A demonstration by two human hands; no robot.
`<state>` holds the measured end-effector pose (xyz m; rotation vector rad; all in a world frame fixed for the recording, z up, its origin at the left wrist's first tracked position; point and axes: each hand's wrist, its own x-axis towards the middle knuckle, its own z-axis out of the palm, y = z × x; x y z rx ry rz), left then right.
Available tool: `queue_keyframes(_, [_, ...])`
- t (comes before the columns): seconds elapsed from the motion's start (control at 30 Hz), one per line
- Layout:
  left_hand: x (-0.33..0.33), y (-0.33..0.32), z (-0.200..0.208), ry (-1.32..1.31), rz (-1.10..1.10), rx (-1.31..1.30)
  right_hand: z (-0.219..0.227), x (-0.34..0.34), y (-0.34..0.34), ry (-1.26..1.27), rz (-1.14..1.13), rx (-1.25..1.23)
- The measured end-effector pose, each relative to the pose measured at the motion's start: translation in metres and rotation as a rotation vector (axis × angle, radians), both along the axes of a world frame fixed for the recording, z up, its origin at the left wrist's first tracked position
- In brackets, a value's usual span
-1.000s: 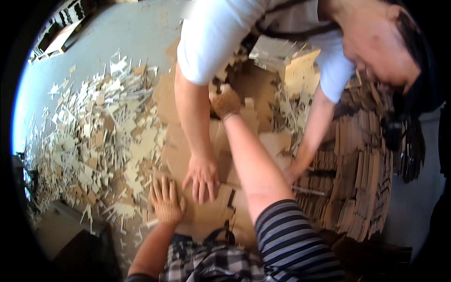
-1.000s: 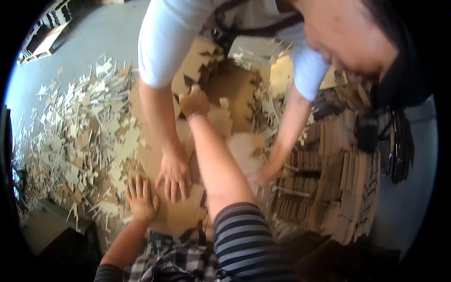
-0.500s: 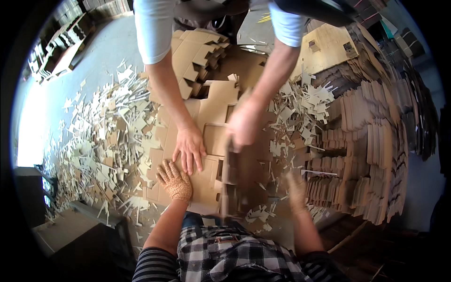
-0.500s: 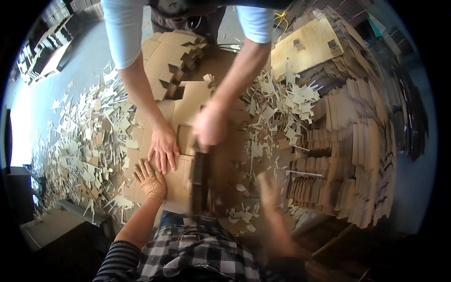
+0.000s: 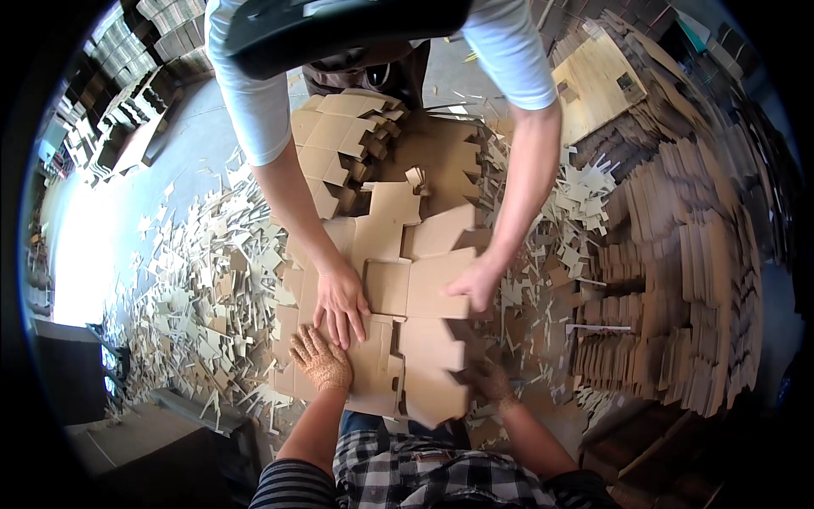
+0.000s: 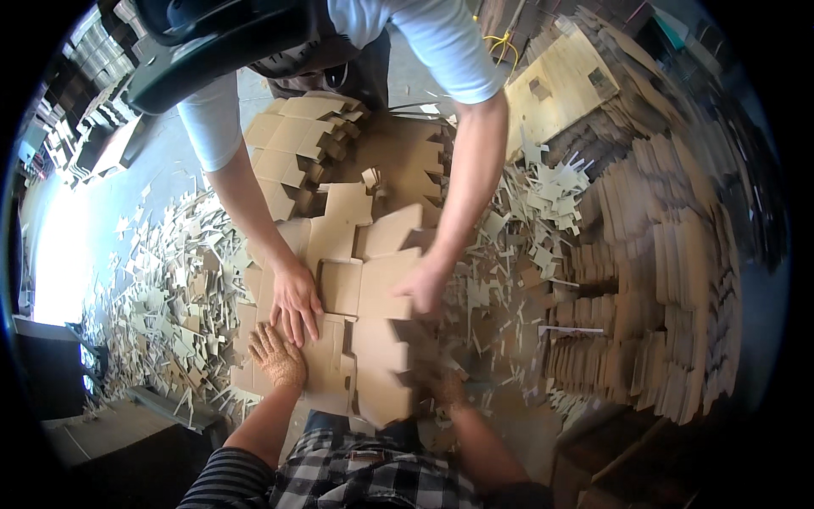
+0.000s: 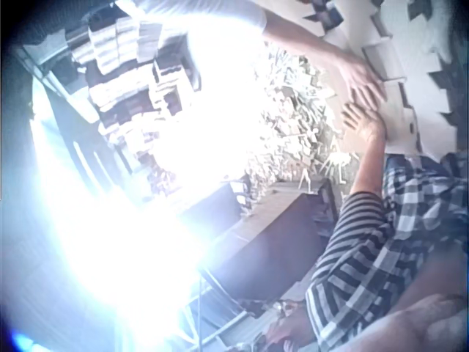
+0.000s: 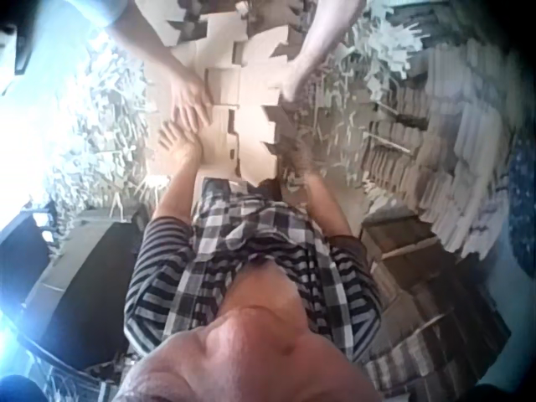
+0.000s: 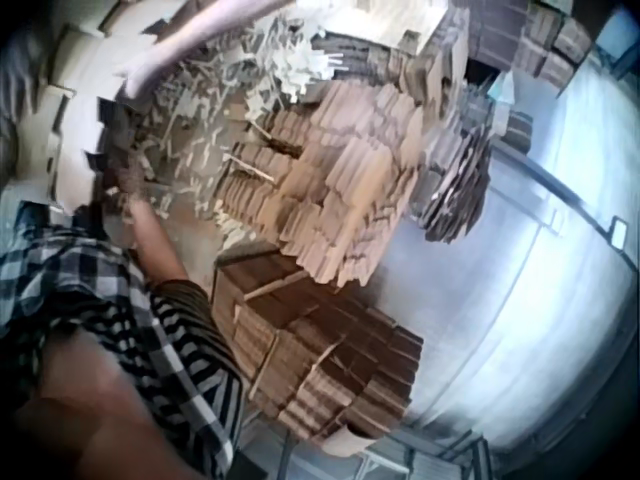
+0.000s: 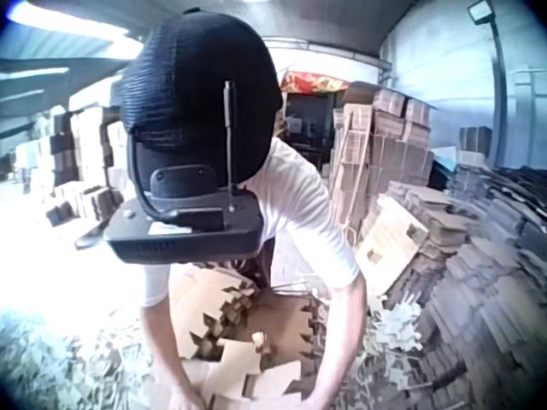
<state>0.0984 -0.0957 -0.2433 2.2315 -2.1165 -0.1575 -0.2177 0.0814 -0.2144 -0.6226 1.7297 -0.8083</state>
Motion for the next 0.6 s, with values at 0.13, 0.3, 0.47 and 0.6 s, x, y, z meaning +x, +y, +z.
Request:
queue_keyframes(0.13, [-0.012, -0.005, 0.006, 0.025, 0.004, 0.039, 0.015, -0.016, -0.002, 0.247, 0.228, -0.034])
queue_keyframes(0.3, [-0.012, -0.006, 0.005, 0.008, -0.007, 0.028, -0.023, -0.025, 0.0, -0.129, -0.049, 0.102])
queue_keyframes(0.47, [-0.013, -0.004, 0.018, 0.035, 0.023, 0.09, -0.032, -0.032, 0.0, -0.319, -0.065, 0.001])
queue_keyframes(0.6, [-0.014, -0.005, 0.015, 0.07, 0.015, 0.088, -0.028, -0.048, -0.006, 0.001, 0.256, 0.113])
